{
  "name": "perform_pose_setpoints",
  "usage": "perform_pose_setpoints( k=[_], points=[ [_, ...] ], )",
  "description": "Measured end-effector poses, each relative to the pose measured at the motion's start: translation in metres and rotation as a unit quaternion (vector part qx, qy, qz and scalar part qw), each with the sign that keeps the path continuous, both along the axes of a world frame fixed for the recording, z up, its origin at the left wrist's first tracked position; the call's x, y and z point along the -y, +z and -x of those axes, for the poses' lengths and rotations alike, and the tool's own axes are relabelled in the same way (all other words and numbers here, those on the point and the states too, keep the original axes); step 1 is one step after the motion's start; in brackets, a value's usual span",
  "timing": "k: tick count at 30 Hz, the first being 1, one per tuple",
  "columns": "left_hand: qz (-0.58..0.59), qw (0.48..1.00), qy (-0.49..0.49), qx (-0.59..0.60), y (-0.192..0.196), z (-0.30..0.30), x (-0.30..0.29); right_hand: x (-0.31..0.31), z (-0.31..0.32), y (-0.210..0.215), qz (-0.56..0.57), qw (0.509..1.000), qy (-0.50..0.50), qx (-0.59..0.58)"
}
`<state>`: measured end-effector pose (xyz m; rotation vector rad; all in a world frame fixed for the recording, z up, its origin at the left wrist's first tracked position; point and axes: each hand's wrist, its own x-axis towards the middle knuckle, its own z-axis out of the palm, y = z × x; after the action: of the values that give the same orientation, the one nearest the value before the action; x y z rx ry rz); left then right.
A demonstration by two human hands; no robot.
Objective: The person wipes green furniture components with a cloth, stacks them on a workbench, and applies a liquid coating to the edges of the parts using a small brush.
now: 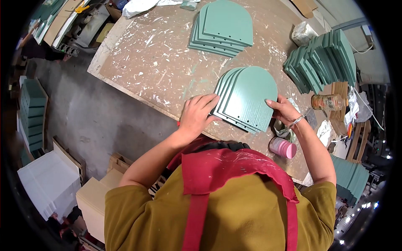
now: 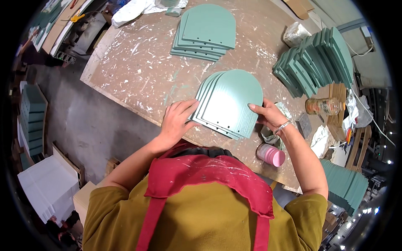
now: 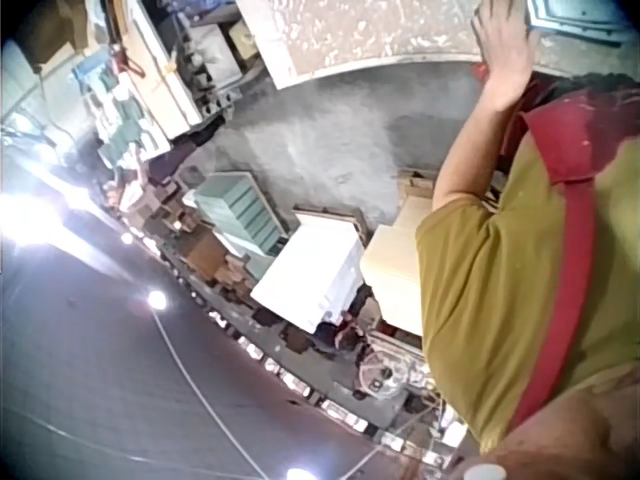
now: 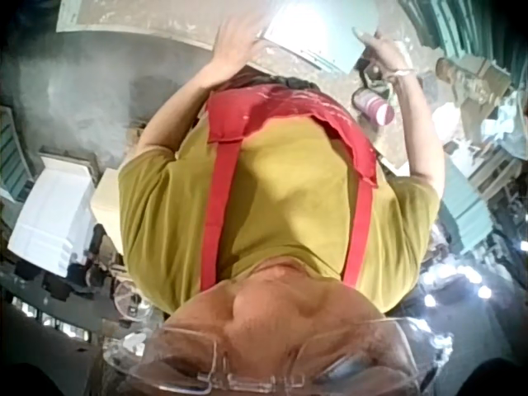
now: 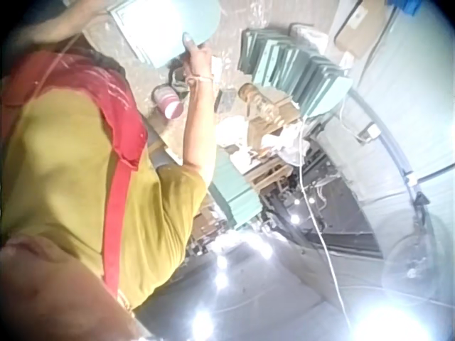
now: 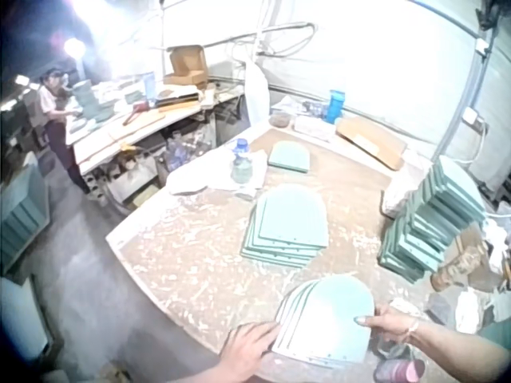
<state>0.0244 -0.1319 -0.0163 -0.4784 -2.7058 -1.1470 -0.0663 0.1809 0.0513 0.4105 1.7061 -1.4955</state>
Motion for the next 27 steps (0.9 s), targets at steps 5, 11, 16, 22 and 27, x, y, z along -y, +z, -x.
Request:
perform_pose_setpoints(
  k=[5, 11, 16, 22, 27],
  points=[
    [0.041, 0.999, -0.019, -0.029, -0.004, -0.001, 0.003, -0.012, 0.005, 0.002, -0.004, 1.0, -0.021, 0.003],
    [-0.046, 0.998, 0.023, 0.033, 0.003, 0.0, 0.005, -0.02, 0.005, -0.006, 0.025, 0.999, -0.033, 0.001],
    [0.05, 0.996, -0.031, 0.068, 0.005, -0.003, 0.011, -0.018, 0.006, -0.005, 0.034, 0.999, -0.02, 0.001],
    [0.042, 0.996, -0.035, 0.075, 0.014, 0.0, 0.01, -0.014, -0.001, -0.006, 0.038, 0.991, -0.124, 0.036],
    [0.013, 0.996, -0.092, 0.016, 0.016, 0.001, 0.014, -0.015, 0.006, -0.007, 0.067, 0.996, -0.048, 0.032]
  ],
)
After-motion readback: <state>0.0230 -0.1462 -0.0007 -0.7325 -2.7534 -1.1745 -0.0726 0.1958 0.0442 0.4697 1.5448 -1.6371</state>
